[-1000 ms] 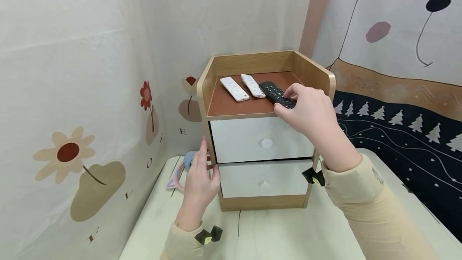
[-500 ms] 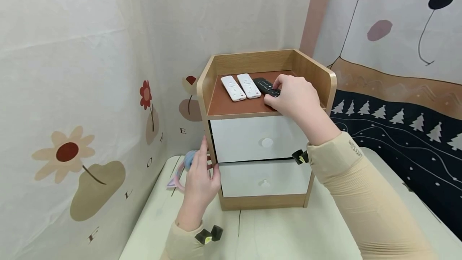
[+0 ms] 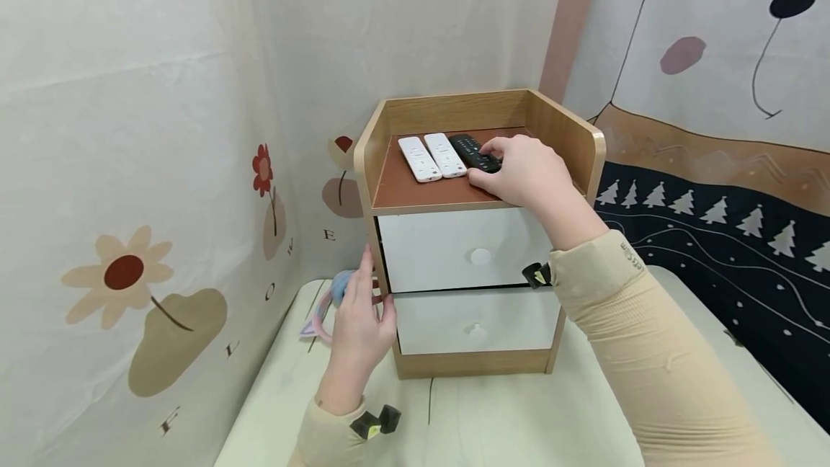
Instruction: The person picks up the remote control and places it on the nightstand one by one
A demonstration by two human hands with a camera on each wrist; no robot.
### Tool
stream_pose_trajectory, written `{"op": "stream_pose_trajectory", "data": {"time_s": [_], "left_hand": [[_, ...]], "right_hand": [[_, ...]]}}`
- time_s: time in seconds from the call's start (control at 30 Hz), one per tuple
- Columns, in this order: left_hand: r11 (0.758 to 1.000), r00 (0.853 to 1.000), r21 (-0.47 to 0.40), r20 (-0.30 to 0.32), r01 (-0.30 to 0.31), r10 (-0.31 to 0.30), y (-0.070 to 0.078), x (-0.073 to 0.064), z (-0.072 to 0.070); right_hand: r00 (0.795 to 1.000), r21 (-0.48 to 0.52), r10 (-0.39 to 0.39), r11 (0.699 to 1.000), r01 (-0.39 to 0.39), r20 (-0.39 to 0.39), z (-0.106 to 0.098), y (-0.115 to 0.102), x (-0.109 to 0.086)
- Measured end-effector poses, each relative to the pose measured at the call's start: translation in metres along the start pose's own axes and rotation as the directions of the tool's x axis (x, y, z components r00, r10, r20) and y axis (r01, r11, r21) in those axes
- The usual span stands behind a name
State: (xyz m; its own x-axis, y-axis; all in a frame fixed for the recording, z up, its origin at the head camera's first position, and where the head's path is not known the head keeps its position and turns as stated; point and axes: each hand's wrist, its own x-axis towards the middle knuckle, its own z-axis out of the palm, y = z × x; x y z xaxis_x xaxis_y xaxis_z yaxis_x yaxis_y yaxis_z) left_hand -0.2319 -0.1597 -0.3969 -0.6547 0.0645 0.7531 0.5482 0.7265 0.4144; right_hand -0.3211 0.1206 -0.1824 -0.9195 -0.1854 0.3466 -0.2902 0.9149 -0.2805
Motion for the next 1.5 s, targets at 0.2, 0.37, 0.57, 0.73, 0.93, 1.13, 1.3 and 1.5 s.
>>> {"op": "stream_pose_trajectory", "data": {"time_s": [0.2,0.37,0.57,0.73,0.93,1.13,1.3,1.5], "left_hand": [[1.000,1.000,-0.001,-0.005,0.009,-0.009,-0.002,-0.001,-0.001],[1.000,1.000,-0.003,-0.016,-0.013,0.013,-0.002,-0.001,-0.001],[1.000,1.000,0.000,-0.013,-0.009,0.009,-0.002,-0.001,-0.001],[1.000,1.000,0.005,-0.005,0.003,-0.003,0.000,0.000,-0.002],[1.000,1.000,0.008,0.002,0.007,-0.007,-0.001,0.000,-0.002],[1.000,1.000,0.005,0.005,0.012,-0.012,-0.001,-0.002,-0.002],[1.000,1.000,0.011,0.004,0.007,-0.007,-0.001,-0.001,-0.001],[1.000,1.000,0.009,-0.003,0.018,-0.018,0.000,-0.001,-0.002]], "right_hand": [[0.998,0.016,-0.006,1.000,0.005,0.064,0.000,0.001,0.001],[0.997,0.023,-0.005,1.000,0.003,0.071,0.000,0.001,0.001],[0.997,0.024,0.000,1.000,-0.001,0.071,-0.001,0.000,0.000],[0.998,0.027,-0.004,1.000,0.003,0.066,0.000,0.001,0.000],[0.999,0.059,-0.018,0.998,0.016,0.027,0.001,0.001,-0.003],[0.998,0.118,-0.018,0.993,0.025,-0.060,0.002,0.002,-0.012],[0.973,0.157,-0.066,0.982,0.103,-0.223,0.007,0.005,-0.023],[0.888,0.182,-0.190,0.940,0.288,-0.419,0.017,0.009,-0.035]]}}
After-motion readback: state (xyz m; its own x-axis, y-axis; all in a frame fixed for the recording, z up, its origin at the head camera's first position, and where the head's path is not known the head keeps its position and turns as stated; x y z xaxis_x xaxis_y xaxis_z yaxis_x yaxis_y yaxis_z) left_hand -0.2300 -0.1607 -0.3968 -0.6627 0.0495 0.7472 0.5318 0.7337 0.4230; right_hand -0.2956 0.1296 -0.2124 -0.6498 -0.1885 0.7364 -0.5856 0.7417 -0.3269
